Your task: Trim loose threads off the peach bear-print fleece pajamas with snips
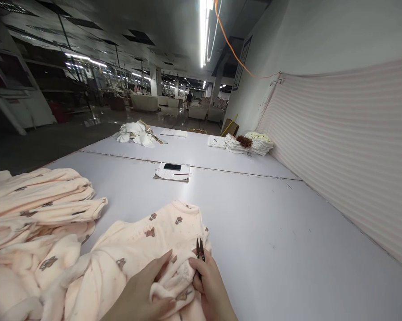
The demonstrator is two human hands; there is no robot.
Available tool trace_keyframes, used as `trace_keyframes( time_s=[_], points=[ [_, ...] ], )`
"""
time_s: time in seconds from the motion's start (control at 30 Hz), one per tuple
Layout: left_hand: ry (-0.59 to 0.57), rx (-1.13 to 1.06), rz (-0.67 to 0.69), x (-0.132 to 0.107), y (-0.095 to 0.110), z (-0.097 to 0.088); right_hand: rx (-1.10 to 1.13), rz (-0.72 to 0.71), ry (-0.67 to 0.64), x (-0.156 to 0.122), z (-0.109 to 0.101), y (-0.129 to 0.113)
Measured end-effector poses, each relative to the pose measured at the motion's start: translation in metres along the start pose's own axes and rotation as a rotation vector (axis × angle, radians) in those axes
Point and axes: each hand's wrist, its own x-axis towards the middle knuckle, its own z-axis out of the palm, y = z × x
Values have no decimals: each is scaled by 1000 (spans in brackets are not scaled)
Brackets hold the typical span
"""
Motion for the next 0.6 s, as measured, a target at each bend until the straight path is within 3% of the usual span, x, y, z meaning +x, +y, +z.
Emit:
trace_keyframes(
  time_s=[0.07,0.13,0.2,0.27,0.37,0.47,0.53,0.6],
  points=[
    [6,-38,1,-7,5,-4,40,82,-80,-1,1,2],
    [91,-18,107,-13,13,-1,76,112,-118,-2,5,4],
    [200,9,203,-14,22,6,95,104,-115,-5,9,6],
    [223,26,256,-10,30,14,71,54,-67,-8,11,8],
    [145,53,274,2,39,21,-214,-144,118,-16,6,7],
    [142,3,222,13,43,23,-633,-501,332,-27,-6,4],
    [139,-67,176,18,44,21,-780,-718,307,-32,-12,4],
    [107,-168,128,23,44,19,-848,-807,206,-33,-14,8]
  ],
)
